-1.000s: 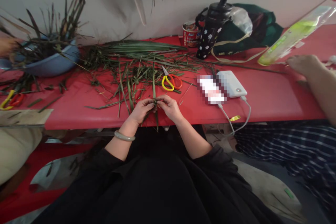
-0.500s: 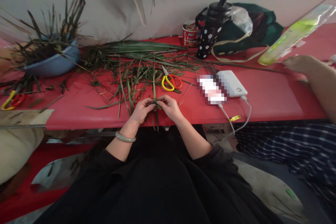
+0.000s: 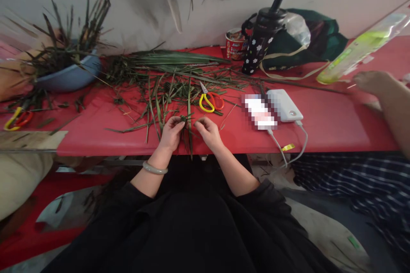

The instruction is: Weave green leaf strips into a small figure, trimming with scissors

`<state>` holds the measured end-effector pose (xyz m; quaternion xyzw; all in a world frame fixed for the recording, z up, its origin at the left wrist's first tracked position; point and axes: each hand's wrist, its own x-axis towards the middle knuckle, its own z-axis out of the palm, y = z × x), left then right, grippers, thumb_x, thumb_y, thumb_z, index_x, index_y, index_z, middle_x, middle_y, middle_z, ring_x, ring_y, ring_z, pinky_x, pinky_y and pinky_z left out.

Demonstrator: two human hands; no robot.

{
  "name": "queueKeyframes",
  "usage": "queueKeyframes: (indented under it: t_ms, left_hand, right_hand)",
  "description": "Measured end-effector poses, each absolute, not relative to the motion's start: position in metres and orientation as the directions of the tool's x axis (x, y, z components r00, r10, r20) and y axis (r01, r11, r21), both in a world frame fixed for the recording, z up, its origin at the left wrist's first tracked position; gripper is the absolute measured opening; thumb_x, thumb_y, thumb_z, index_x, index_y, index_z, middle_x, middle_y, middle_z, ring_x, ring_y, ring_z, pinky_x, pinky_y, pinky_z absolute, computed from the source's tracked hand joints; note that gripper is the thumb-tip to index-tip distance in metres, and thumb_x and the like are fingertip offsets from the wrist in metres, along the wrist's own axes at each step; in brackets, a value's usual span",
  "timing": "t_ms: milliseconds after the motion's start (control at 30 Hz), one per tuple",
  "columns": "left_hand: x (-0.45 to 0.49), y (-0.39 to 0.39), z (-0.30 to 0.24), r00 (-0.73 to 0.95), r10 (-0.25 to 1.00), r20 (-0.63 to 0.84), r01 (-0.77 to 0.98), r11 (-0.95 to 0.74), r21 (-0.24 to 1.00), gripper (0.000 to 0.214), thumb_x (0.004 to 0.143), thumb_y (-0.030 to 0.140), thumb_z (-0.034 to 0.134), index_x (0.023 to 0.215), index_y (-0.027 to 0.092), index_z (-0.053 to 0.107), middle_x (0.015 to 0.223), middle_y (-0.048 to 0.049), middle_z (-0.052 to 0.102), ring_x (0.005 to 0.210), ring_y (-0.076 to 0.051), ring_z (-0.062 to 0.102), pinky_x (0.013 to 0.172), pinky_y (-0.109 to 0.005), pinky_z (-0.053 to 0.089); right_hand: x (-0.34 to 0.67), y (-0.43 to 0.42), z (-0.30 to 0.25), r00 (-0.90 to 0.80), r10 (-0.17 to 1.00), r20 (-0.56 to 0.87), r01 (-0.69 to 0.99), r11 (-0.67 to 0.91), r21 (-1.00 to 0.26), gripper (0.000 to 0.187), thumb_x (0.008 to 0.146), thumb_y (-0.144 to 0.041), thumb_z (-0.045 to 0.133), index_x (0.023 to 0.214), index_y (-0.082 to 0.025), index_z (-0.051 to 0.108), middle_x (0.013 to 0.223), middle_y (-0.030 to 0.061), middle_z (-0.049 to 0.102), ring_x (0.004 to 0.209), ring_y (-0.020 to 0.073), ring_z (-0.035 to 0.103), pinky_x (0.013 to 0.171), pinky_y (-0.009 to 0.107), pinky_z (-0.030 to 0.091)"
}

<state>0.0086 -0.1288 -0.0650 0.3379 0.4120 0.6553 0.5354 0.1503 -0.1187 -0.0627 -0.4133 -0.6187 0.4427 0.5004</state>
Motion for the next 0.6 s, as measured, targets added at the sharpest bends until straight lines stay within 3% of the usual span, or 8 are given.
queueKeyframes:
  t_ms: [200,400,600]
  left_hand:
    - [0.0079,-0.1313,-0.0635,-0.124,0.992,0.021,-0.376,-0.066,0.924,0.024,0.057,0.019,0.069,0.073,0.017,0.051,0.068,0.0049,0.054,0.066,-0.007,0.052,0.068,-0.022,0.04]
    - [0.0098,-0.1314,-0.0602,-0.104,0.995,0.005,-0.312,-0.037,0.949,0.025,0.056,0.02,0.07,0.07,0.016,0.049,0.065,0.0055,0.052,0.063,-0.007,0.049,0.065,-0.022,0.038]
    - [0.0119,-0.1311,-0.0584,-0.083,0.996,0.024,-0.322,-0.05,0.946,0.022,0.06,0.022,0.068,0.074,0.016,0.053,0.071,0.0036,0.056,0.069,-0.008,0.051,0.069,-0.022,0.038]
  right_hand:
    - [0.1432,-0.1226,-0.06,-0.338,0.896,0.287,0.261,0.382,-0.887,0.022,0.071,-0.03,0.057,0.09,-0.018,0.057,0.085,0.0032,0.063,0.078,0.015,0.059,0.073,0.029,0.047]
    - [0.1408,-0.1207,-0.0619,-0.362,0.896,0.256,0.299,0.371,-0.879,0.021,0.072,-0.026,0.055,0.091,-0.018,0.056,0.083,0.0031,0.064,0.076,0.0149,0.06,0.071,0.028,0.047]
    - [0.1401,-0.1187,-0.061,-0.3,0.928,0.22,0.38,0.327,-0.865,0.014,0.073,-0.027,0.053,0.078,-0.016,0.059,0.071,0.0021,0.063,0.063,0.0131,0.057,0.061,0.025,0.045]
